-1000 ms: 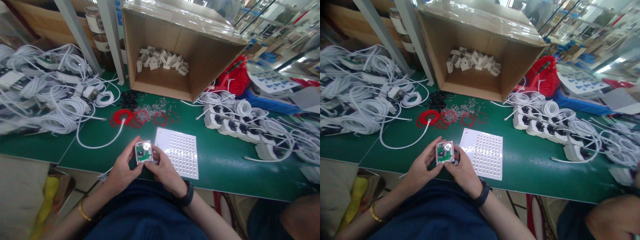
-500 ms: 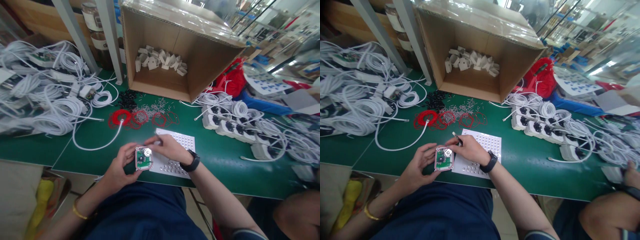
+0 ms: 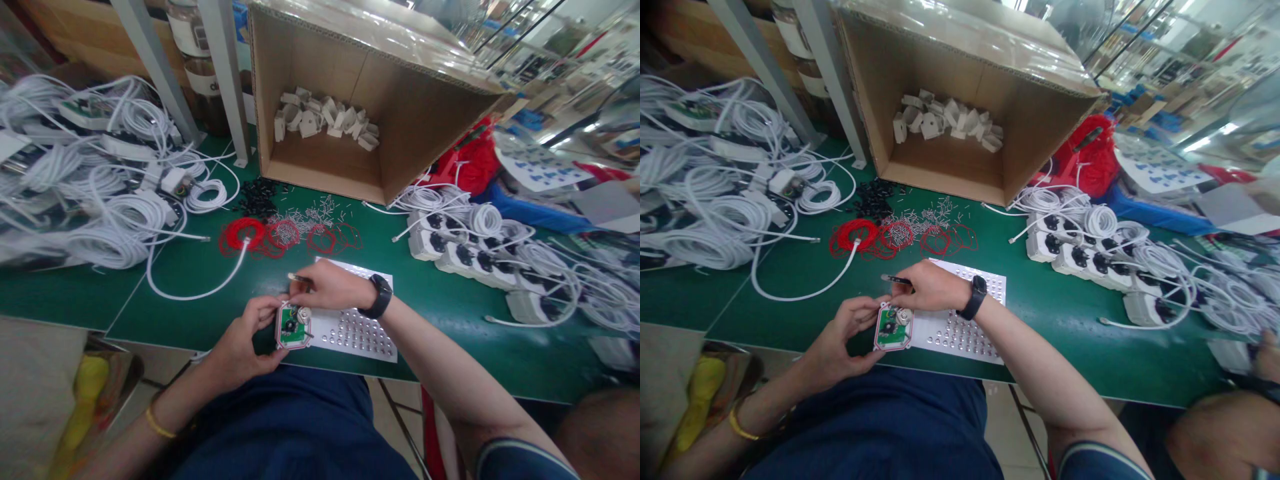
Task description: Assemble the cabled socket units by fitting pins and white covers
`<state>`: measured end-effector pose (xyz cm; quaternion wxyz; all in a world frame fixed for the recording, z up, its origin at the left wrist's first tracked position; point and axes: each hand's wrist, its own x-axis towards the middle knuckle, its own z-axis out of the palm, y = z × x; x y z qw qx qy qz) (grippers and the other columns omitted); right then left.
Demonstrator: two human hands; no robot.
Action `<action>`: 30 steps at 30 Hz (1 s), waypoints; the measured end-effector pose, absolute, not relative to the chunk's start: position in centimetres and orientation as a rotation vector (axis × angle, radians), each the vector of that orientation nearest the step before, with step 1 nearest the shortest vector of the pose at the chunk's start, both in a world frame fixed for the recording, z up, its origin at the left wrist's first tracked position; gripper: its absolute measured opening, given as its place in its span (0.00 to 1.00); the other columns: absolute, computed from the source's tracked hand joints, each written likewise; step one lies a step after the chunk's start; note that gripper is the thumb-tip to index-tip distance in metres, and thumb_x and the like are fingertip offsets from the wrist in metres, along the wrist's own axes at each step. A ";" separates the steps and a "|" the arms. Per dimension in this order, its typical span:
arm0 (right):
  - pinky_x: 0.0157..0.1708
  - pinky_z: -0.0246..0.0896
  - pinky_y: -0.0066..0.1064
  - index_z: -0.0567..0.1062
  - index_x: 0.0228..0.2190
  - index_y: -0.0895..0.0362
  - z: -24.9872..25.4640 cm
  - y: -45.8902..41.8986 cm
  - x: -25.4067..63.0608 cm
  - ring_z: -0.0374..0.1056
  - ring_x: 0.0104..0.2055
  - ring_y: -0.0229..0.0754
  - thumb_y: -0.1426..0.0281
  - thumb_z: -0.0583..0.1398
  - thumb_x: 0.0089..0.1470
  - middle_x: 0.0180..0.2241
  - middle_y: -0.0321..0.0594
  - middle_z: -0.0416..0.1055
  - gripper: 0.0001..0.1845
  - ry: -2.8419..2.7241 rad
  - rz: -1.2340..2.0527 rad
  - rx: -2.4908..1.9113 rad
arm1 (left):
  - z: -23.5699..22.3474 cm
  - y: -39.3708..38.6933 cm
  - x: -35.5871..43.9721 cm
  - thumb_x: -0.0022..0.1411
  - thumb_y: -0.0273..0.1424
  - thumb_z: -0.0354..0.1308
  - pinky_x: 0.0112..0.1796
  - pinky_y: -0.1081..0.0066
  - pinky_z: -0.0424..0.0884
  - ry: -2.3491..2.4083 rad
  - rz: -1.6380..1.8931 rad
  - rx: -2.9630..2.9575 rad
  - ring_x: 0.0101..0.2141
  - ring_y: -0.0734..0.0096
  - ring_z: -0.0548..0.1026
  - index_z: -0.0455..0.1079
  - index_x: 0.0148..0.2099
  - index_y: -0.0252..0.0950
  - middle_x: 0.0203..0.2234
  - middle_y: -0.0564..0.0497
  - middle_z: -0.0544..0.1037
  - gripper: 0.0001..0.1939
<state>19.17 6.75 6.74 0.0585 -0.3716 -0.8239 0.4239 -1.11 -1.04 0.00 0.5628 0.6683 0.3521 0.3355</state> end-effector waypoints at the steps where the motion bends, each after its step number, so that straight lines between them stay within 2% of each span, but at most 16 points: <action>1: 0.24 0.49 0.23 0.74 0.27 0.62 6.8 6.9 19.0 0.61 0.23 0.31 0.70 0.60 0.52 0.23 0.34 0.70 0.07 -2.546 1.241 -1.102 | -0.1 -1.1 -1.1 0.50 0.22 0.62 0.54 0.61 0.66 0.828 0.780 1.579 0.54 0.60 0.69 0.51 0.53 0.40 0.53 0.41 0.68 0.32; 6: 0.20 0.42 0.24 0.68 0.20 0.60 7.2 7.8 18.1 0.53 0.18 0.29 0.63 0.60 0.52 0.16 0.30 0.61 0.16 -2.689 1.120 -1.037 | -0.4 -1.1 -1.1 0.51 0.22 0.62 0.55 0.60 0.65 0.840 0.760 1.599 0.53 0.61 0.69 0.50 0.55 0.40 0.52 0.41 0.68 0.34; 9: 0.19 0.40 0.25 0.66 0.19 0.59 7.2 8.1 17.9 0.50 0.18 0.29 0.64 0.61 0.51 0.15 0.28 0.57 0.16 -2.723 1.075 -1.043 | -0.4 -1.0 -1.0 0.51 0.23 0.62 0.54 0.61 0.67 0.855 0.784 1.637 0.54 0.61 0.69 0.50 0.57 0.40 0.52 0.41 0.67 0.33; 11: 0.20 0.41 0.25 0.66 0.19 0.59 7.1 8.3 17.9 0.50 0.18 0.29 0.66 0.61 0.51 0.16 0.28 0.56 0.15 -2.716 1.063 -1.043 | -0.4 -1.0 -0.8 0.53 0.24 0.61 0.52 0.62 0.68 0.891 0.778 1.673 0.53 0.61 0.70 0.53 0.55 0.40 0.52 0.42 0.68 0.30; 15: 0.22 0.47 0.23 0.71 0.24 0.61 6.8 8.8 18.3 0.57 0.22 0.29 0.70 0.61 0.52 0.20 0.30 0.63 0.09 -2.620 1.192 -1.042 | -0.6 -1.0 -0.5 0.55 0.26 0.58 0.54 0.59 0.66 1.003 0.771 1.760 0.54 0.60 0.69 0.56 0.54 0.39 0.53 0.42 0.68 0.25; 19: 0.27 0.54 0.23 0.73 0.30 0.62 6.1 8.8 18.9 0.63 0.27 0.32 0.73 0.60 0.53 0.26 0.35 0.69 0.03 -2.503 1.333 -1.033 | -1.0 -1.2 -0.1 0.56 0.26 0.56 0.55 0.59 0.64 1.094 0.765 1.815 0.57 0.60 0.65 0.53 0.58 0.39 0.57 0.42 0.64 0.29; 24: 0.30 0.59 0.23 0.74 0.32 0.62 5.7 8.5 20.0 0.68 0.30 0.33 0.77 0.61 0.51 0.29 0.37 0.74 0.03 -2.385 1.453 -1.051 | -0.9 -1.2 0.4 0.55 0.25 0.54 0.54 0.62 0.66 1.161 0.779 2.032 0.54 0.62 0.69 0.51 0.60 0.38 0.55 0.43 0.67 0.31; 26: 0.31 0.60 0.22 0.75 0.31 0.61 5.9 9.5 20.7 0.69 0.31 0.33 0.75 0.62 0.51 0.30 0.37 0.75 0.03 -2.357 1.354 -1.165 | -0.8 -1.2 0.5 0.53 0.23 0.53 0.53 0.64 0.67 1.187 0.831 2.170 0.52 0.63 0.70 0.51 0.60 0.36 0.53 0.42 0.70 0.32; 30: 0.34 0.62 0.24 0.75 0.30 0.60 6.5 14.8 20.6 0.71 0.31 0.35 0.72 0.55 0.58 0.29 0.38 0.76 0.10 -2.206 0.744 -1.648 | -0.9 -1.1 0.7 0.50 0.22 0.52 0.52 0.67 0.68 1.225 0.892 2.357 0.51 0.63 0.72 0.52 0.60 0.33 0.51 0.42 0.72 0.33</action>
